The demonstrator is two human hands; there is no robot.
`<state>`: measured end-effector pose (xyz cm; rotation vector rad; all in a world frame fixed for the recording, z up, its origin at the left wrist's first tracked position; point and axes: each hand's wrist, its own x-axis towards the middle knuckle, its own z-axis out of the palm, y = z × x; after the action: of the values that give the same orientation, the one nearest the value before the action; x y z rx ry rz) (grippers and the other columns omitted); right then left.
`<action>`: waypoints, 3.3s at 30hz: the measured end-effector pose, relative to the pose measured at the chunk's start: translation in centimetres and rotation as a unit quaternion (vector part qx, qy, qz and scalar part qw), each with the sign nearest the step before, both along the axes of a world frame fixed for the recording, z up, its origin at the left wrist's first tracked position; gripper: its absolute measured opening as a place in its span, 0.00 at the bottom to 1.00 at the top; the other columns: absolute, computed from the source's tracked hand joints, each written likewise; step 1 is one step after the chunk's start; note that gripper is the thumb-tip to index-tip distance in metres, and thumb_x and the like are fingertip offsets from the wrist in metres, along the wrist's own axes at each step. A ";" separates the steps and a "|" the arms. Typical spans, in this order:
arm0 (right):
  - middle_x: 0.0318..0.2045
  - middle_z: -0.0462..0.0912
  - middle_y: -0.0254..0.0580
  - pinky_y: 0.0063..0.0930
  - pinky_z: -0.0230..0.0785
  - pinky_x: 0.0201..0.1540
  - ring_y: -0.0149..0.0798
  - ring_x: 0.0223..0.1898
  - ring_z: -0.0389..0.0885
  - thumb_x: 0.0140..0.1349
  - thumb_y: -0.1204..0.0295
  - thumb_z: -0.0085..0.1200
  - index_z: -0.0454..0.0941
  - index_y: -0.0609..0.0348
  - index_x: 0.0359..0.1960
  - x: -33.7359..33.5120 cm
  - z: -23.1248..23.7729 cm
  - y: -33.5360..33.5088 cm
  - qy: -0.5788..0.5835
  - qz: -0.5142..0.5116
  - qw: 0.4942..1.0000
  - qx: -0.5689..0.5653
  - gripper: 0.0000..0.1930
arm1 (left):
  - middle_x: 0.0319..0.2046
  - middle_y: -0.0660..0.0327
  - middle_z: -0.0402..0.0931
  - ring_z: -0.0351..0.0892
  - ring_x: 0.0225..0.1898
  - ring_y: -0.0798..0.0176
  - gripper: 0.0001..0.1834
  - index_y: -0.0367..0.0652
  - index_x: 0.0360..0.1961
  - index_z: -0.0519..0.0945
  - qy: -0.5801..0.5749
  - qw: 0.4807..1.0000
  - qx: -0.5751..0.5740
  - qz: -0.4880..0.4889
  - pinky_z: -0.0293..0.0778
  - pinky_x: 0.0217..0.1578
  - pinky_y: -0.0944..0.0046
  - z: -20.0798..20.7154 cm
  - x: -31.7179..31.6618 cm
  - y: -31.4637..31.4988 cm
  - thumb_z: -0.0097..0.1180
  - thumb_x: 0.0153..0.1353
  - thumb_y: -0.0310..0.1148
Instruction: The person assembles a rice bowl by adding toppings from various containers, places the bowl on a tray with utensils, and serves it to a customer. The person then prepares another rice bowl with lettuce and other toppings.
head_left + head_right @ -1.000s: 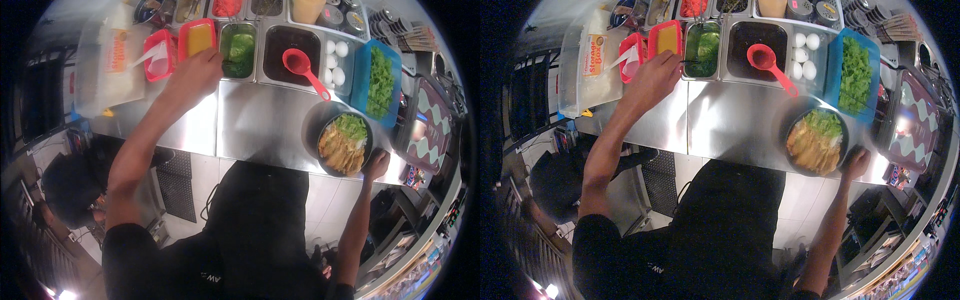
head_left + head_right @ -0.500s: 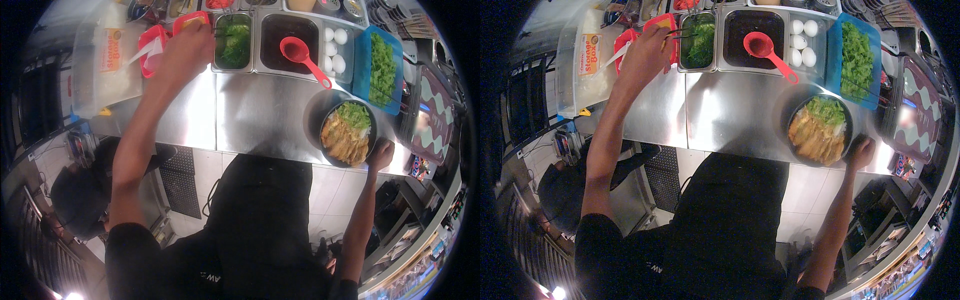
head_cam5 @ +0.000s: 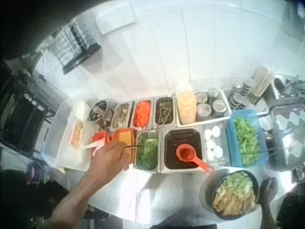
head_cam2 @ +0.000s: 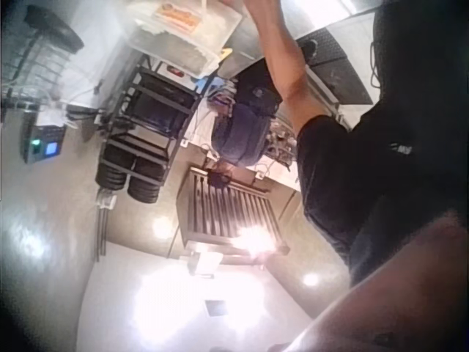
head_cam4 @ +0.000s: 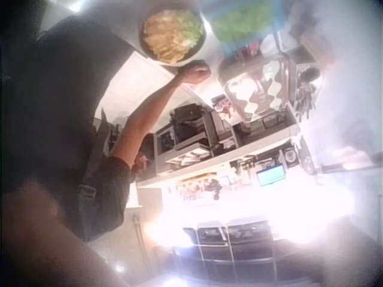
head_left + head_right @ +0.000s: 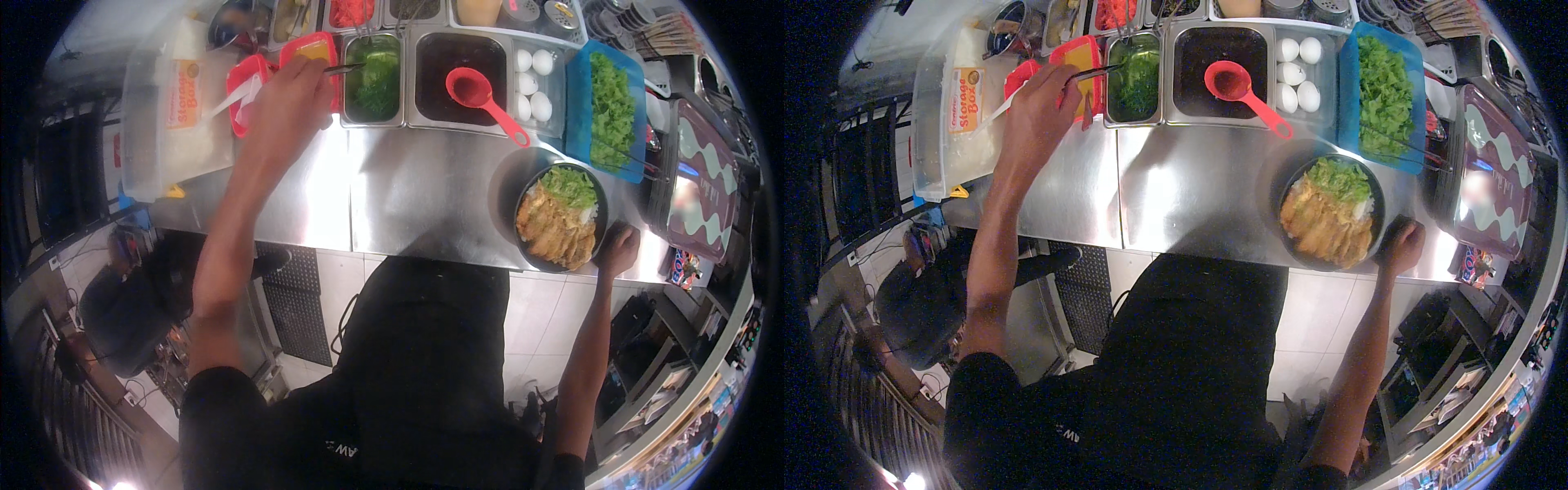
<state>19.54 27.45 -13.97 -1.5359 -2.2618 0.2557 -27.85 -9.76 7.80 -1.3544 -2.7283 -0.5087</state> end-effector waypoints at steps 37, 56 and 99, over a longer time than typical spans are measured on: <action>0.32 0.83 0.45 0.43 0.73 0.37 0.52 0.34 0.82 0.66 0.64 0.49 0.80 0.56 0.34 -1.3 1.6 -0.8 0.056 -0.037 0.998 0.018 0.11 | 0.38 0.50 0.78 0.80 0.34 0.51 0.21 0.26 0.47 0.78 -0.160 0.871 0.109 -0.451 0.79 0.34 0.58 -6.3 19.7 11.5 0.64 0.49 0.15; 0.36 0.83 0.49 0.44 0.73 0.40 0.55 0.37 0.82 0.68 0.63 0.48 0.80 0.56 0.39 0.5 -0.3 -0.4 0.037 -0.050 0.998 -0.007 0.12 | 0.36 0.54 0.82 0.81 0.31 0.62 0.12 0.36 0.46 0.83 -0.001 0.999 0.023 -0.035 0.76 0.31 0.66 3.5 8.5 4.6 0.59 0.61 0.26; 0.36 0.82 0.48 0.46 0.71 0.41 0.55 0.38 0.80 0.70 0.62 0.46 0.79 0.56 0.37 0.7 -1.2 0.2 0.031 -0.015 0.999 0.017 0.13 | 0.36 0.52 0.82 0.82 0.31 0.56 0.10 0.35 0.43 0.83 0.104 0.991 0.081 -0.013 0.79 0.34 0.60 -0.4 3.2 0.7 0.61 0.59 0.23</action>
<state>20.22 27.62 -15.16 -1.5210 -2.1826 0.2512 -24.69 -9.09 7.45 -1.3217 -2.4498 -0.5440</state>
